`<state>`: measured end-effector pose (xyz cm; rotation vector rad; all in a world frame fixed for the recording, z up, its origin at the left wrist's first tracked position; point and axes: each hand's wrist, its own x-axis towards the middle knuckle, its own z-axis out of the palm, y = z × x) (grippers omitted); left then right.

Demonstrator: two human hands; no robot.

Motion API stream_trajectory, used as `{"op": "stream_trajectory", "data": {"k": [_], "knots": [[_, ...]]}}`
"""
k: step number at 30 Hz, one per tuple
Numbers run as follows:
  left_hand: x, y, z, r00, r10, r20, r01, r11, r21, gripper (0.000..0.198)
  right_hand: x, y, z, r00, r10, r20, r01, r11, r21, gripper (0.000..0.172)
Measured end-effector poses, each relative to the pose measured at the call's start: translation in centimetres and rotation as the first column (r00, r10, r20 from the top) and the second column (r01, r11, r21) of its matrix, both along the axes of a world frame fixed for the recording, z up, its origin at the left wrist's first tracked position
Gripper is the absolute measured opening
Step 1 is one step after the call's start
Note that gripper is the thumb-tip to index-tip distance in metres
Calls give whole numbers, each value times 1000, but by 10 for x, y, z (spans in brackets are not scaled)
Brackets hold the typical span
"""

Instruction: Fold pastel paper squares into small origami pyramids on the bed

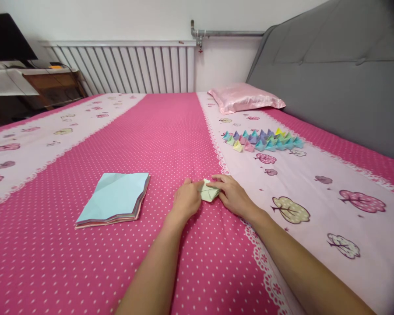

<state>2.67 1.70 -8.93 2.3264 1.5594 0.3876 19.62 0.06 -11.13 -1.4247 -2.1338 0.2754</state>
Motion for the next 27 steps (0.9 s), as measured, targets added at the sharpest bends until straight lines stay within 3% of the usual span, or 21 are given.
{"op": "stream_trajectory", "data": {"k": [3, 5, 9, 11, 13, 16, 19, 23, 27], "knots": [[-5, 4, -1, 975, 0, 221, 4, 1000, -18, 38, -1, 2, 1, 985, -20, -173, 27, 999, 40, 34], [-7, 4, 2, 906, 17, 422, 21, 996, -85, 40, -1, 4, 3, 937, -26, -347, 44, 998, 43, 29], [-8, -3, 14, 610, 146, 779, 209, 919, -335, 43, -2, 4, 6, 741, -71, -668, -10, 993, -117, 19], [-6, -7, 18, 469, 200, 860, 323, 868, -378, 38, -5, 3, 8, 641, -101, -761, -74, 978, -193, 21], [-3, -9, 18, 384, 286, 878, 333, 844, -421, 36, -7, 0, 10, 560, -117, -820, -138, 963, -231, 25], [1, -9, 15, 340, 446, 828, 230, 814, -533, 30, -12, -3, 13, 497, -156, -854, -185, 942, -279, 30], [2, -9, 15, 334, 535, 776, 194, 766, -612, 20, -15, -5, 14, 486, -175, -856, -177, 940, -292, 39], [2, -9, 17, 326, 582, 745, 199, 728, -656, 13, -15, -4, 12, 539, -93, -837, -106, 978, -177, 55], [2, -10, 20, 327, 590, 739, 205, 719, -664, 8, -12, -2, 10, 629, -80, -773, 32, 997, -77, 51]]}}
